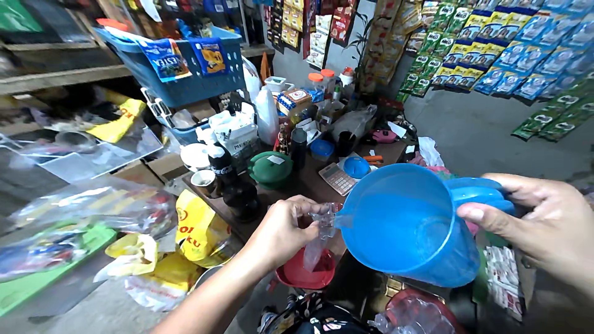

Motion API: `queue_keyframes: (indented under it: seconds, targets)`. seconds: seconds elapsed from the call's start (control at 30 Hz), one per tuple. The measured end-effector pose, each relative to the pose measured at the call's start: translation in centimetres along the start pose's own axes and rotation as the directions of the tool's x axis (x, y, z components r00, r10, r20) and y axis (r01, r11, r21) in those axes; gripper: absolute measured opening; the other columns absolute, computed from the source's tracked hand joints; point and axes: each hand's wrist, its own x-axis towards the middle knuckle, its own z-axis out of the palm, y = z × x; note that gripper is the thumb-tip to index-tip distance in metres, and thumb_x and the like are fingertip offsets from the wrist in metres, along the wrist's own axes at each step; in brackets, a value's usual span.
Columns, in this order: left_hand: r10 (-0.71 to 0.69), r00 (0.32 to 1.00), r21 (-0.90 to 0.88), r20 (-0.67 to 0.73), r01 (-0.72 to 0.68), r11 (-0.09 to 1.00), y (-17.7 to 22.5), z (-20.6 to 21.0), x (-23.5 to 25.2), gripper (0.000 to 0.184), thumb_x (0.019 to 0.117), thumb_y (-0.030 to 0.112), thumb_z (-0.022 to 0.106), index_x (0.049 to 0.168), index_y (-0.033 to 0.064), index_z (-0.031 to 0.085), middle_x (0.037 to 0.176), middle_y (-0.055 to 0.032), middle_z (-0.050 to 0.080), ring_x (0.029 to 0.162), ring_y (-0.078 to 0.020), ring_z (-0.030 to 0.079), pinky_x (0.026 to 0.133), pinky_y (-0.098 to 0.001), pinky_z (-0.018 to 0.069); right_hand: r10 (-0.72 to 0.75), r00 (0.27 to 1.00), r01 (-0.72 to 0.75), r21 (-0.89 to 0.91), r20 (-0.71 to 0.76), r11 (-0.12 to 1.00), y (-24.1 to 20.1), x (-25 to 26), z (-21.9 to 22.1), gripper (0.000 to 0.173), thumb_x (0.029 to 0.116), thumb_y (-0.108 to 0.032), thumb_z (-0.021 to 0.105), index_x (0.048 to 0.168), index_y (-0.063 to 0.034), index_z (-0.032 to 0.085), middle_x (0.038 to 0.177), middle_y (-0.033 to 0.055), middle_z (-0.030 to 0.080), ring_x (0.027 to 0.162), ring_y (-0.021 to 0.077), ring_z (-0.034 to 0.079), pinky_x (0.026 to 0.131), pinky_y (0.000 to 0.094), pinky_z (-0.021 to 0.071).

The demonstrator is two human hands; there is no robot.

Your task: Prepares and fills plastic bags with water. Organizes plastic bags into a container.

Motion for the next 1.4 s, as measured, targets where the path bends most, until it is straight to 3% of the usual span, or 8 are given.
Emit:
queue_keyframes:
  seconds: [0.43,0.57,0.73,1.4]
  targets:
    - [0.019,1.000,0.029,0.015,-0.020,0.999,-0.3,-0.1,-0.2,0.025,0.0893,0.012,0.068,0.113,0.0143,0.077,0.115,0.0040,0.071,0.086,0.0010,0.066,0.077,-0.0176,0.0561,0.007,1.000,-0.005,-0.070,0.025,0.998,-0.9,0.4,-0.2,0.033,0.0810,-0.062,0.076,0.092,-0.0313,0.074,0.074,-0.0188,0.068,0.063,-0.0061,0.064,0.054,0.0119,0.0534]
    - [0.011,1.000,-0.022,0.029,-0.010,1.000,0.4,-0.2,-0.3,0.023,0.0898,0.009,0.068,0.112,0.0095,0.076,0.104,0.0026,0.074,0.080,0.0006,0.066,0.074,-0.0180,0.0553,-0.014,0.999,0.016,-0.066,0.037,0.998,-0.9,0.5,-0.1,0.030,0.0815,-0.061,0.076,0.091,-0.0320,0.073,0.075,-0.0205,0.068,0.065,-0.0077,0.063,0.056,0.0108,0.0534]
    - [0.030,0.999,0.030,0.020,-0.031,0.999,-0.6,-0.1,-0.2,0.026,0.0891,0.012,0.068,0.114,0.0146,0.076,0.119,0.0026,0.070,0.090,-0.0002,0.067,0.080,-0.0187,0.0566,-0.016,0.999,0.018,-0.050,0.042,0.999,-1.0,0.5,0.0,0.032,0.0819,-0.061,0.076,0.092,-0.0304,0.074,0.076,-0.0186,0.070,0.067,-0.0060,0.066,0.058,0.0126,0.0563]
    - [0.065,0.998,0.021,0.017,-0.065,0.998,-0.6,0.1,-0.7,0.024,0.0900,0.011,0.068,0.112,0.0131,0.077,0.117,0.0006,0.070,0.092,-0.0006,0.068,0.080,-0.0174,0.0570,-0.006,0.998,0.011,-0.089,0.060,0.996,-0.9,0.6,0.2,0.033,0.0818,-0.063,0.075,0.089,-0.0313,0.072,0.074,-0.0186,0.068,0.064,-0.0073,0.064,0.054,0.0115,0.0532]
